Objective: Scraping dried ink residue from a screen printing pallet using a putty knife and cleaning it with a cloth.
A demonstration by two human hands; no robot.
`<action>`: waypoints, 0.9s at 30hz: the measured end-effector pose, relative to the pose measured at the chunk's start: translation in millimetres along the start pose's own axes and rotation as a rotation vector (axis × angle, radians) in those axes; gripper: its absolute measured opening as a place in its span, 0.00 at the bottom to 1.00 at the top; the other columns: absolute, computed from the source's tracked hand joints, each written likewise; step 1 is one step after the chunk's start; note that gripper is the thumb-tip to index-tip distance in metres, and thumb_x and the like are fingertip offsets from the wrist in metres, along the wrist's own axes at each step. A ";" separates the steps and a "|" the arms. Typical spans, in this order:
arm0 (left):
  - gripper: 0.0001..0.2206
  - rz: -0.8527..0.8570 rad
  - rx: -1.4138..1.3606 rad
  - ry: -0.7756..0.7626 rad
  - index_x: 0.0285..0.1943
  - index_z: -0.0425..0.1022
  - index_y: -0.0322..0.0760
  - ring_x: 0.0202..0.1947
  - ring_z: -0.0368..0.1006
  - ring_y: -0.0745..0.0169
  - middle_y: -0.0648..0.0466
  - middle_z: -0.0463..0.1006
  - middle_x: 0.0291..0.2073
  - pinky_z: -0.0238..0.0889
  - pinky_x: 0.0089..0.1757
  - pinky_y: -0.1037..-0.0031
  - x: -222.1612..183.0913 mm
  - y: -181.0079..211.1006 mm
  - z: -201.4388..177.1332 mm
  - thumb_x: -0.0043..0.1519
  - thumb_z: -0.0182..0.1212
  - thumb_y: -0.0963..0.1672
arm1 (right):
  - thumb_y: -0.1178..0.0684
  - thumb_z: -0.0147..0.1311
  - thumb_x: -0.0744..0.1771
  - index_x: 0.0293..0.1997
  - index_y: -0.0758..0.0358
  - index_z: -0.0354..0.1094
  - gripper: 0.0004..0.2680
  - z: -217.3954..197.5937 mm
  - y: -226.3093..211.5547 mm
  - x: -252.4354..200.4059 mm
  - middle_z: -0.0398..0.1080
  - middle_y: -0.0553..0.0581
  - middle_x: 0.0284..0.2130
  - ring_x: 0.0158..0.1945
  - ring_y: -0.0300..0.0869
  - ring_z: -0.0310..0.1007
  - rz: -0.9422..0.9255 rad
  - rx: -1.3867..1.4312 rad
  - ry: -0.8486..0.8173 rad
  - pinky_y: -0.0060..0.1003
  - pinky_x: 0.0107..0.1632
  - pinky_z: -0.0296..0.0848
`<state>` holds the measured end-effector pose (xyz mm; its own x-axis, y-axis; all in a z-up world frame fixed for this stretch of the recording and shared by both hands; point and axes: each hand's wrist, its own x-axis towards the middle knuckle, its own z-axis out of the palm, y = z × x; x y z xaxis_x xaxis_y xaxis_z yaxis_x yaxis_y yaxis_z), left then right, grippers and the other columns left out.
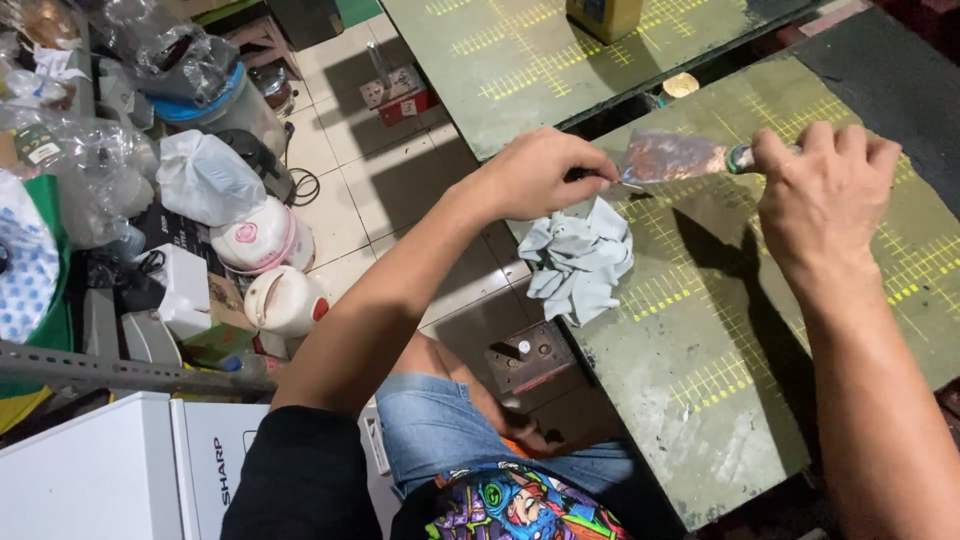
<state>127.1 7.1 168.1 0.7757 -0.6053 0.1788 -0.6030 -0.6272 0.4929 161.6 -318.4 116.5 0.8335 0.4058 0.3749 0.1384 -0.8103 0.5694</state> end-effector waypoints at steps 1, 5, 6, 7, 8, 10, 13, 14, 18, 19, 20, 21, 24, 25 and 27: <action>0.12 -0.003 0.000 0.001 0.52 0.82 0.42 0.49 0.80 0.61 0.58 0.85 0.49 0.70 0.48 0.61 0.7 -1.6 -3.2 0.68 0.54 0.46 | 0.47 0.38 0.80 0.63 0.33 0.69 0.10 9.6 2.7 -0.3 0.76 0.51 0.37 0.43 0.43 0.76 -0.002 0.001 0.001 0.38 0.48 0.69; 0.12 -0.230 -0.005 -0.040 0.53 0.81 0.42 0.44 0.80 0.63 0.55 0.84 0.49 0.74 0.45 0.67 0.7 -22.7 -18.7 0.67 0.53 0.44 | 0.46 0.49 0.78 0.60 0.38 0.75 0.07 36.0 9.2 -1.9 0.74 0.51 0.39 0.42 0.43 0.71 0.085 0.036 0.228 0.38 0.46 0.61; 0.12 -0.348 -0.024 -0.039 0.54 0.81 0.42 0.39 0.80 0.66 0.54 0.85 0.49 0.76 0.39 0.72 0.1 -31.4 -23.2 0.68 0.52 0.43 | 0.51 0.53 0.73 0.62 0.38 0.77 0.11 39.5 10.2 -2.7 0.74 0.54 0.41 0.43 0.47 0.69 0.100 0.103 0.231 0.41 0.45 0.58; 0.12 -0.351 -0.019 -0.040 0.54 0.81 0.42 0.39 0.80 0.66 0.54 0.85 0.49 0.76 0.39 0.72 2.1 -46.0 -24.5 0.68 0.52 0.43 | 0.51 0.53 0.73 0.62 0.38 0.77 0.11 40.4 8.3 -3.9 0.74 0.54 0.41 0.43 0.47 0.69 0.102 0.108 0.233 0.41 0.45 0.58; 0.12 -0.396 0.005 0.022 0.57 0.79 0.40 0.47 0.79 0.61 0.52 0.83 0.53 0.75 0.47 0.66 5.5 -60.2 -26.9 0.68 0.52 0.41 | 0.50 0.52 0.74 0.62 0.38 0.76 0.10 40.5 9.0 -3.0 0.75 0.54 0.42 0.44 0.47 0.70 0.107 0.105 0.201 0.41 0.46 0.59; 0.13 -0.443 0.027 0.087 0.60 0.77 0.38 0.54 0.79 0.55 0.49 0.81 0.57 0.74 0.55 0.60 12.2 -88.1 -26.1 0.68 0.52 0.40 | 0.49 0.51 0.74 0.61 0.39 0.76 0.10 42.9 9.4 -4.9 0.75 0.55 0.43 0.45 0.48 0.72 0.108 0.102 0.170 0.42 0.47 0.60; 0.15 -0.375 0.183 0.387 0.64 0.72 0.34 0.54 0.77 0.46 0.44 0.80 0.56 0.71 0.51 0.53 28.3 -115.7 -27.8 0.67 0.57 0.41 | 0.48 0.54 0.71 0.57 0.41 0.75 0.09 41.1 10.0 -0.8 0.75 0.53 0.43 0.44 0.48 0.72 0.092 0.102 0.232 0.42 0.46 0.61; 0.24 -0.503 0.331 0.197 0.73 0.57 0.41 0.50 0.77 0.47 0.50 0.81 0.46 0.60 0.57 0.47 32.7 -116.0 -22.7 0.69 0.57 0.47 | 0.49 0.54 0.72 0.58 0.41 0.75 0.09 36.6 9.4 -2.1 0.76 0.54 0.43 0.44 0.48 0.72 0.097 0.126 0.184 0.42 0.46 0.60; 0.35 -0.698 0.226 0.033 0.79 0.21 0.61 0.78 0.24 0.34 0.44 0.31 0.81 0.14 0.68 0.39 27.5 -102.1 -12.6 0.65 0.16 0.64 | 0.46 0.55 0.74 0.61 0.38 0.76 0.09 39.7 11.1 -3.3 0.77 0.51 0.44 0.46 0.46 0.73 0.103 0.115 0.174 0.41 0.47 0.61; 0.35 -0.700 0.220 0.024 0.79 0.21 0.61 0.78 0.24 0.34 0.44 0.31 0.81 0.14 0.68 0.39 22.6 -104.5 -9.9 0.65 0.16 0.64 | 0.46 0.55 0.74 0.61 0.38 0.76 0.09 41.8 11.0 -5.0 0.77 0.51 0.44 0.46 0.46 0.73 0.099 0.116 0.165 0.41 0.47 0.61; 0.40 -0.587 -0.041 0.145 0.78 0.18 0.58 0.79 0.19 0.39 0.44 0.25 0.81 0.08 0.68 0.39 19.2 -107.1 -10.5 0.59 0.14 0.67 | 0.47 0.56 0.72 0.60 0.37 0.75 0.09 43.3 10.8 -4.9 0.75 0.50 0.43 0.45 0.45 0.72 0.098 0.091 0.178 0.40 0.46 0.60; 0.45 -0.467 -0.300 0.263 0.77 0.16 0.55 0.79 0.13 0.45 0.45 0.20 0.80 0.02 0.67 0.40 15.4 -109.5 -11.3 0.54 0.11 0.69 | 0.47 0.57 0.70 0.58 0.36 0.75 0.10 44.3 10.6 -5.0 0.73 0.49 0.42 0.44 0.44 0.71 0.097 0.066 0.191 0.39 0.45 0.60; 0.54 -0.141 -0.911 0.494 0.81 0.22 0.45 0.82 0.19 0.47 0.45 0.26 0.81 0.13 0.72 0.47 9.8 -140.9 -7.2 0.50 0.20 0.73 | 0.46 0.55 0.74 0.64 0.35 0.76 0.10 49.4 8.5 -2.6 0.76 0.52 0.46 0.47 0.45 0.73 0.090 0.070 0.188 0.40 0.48 0.63; 0.54 -0.145 -0.907 0.499 0.81 0.22 0.45 0.82 0.19 0.47 0.45 0.26 0.81 0.13 0.72 0.47 1.8 -132.6 -12.5 0.50 0.20 0.73 | 0.46 0.55 0.74 0.64 0.35 0.76 0.10 51.1 8.1 -2.5 0.76 0.52 0.46 0.47 0.45 0.73 0.086 0.075 0.192 0.40 0.48 0.63; 0.51 -0.020 -1.679 0.395 0.79 0.18 0.61 0.80 0.18 0.50 0.55 0.21 0.81 0.10 0.72 0.49 -12.1 -114.3 -21.4 0.46 0.15 0.72 | 0.46 0.56 0.72 0.64 0.38 0.77 0.12 53.8 10.1 -4.2 0.75 0.52 0.45 0.46 0.46 0.74 0.075 0.078 0.202 0.40 0.45 0.68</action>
<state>190.6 96.6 127.9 0.9303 -0.2955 0.2175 0.0451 0.6805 0.7314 188.3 -351.0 81.3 0.7202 0.4133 0.5572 0.1275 -0.8683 0.4793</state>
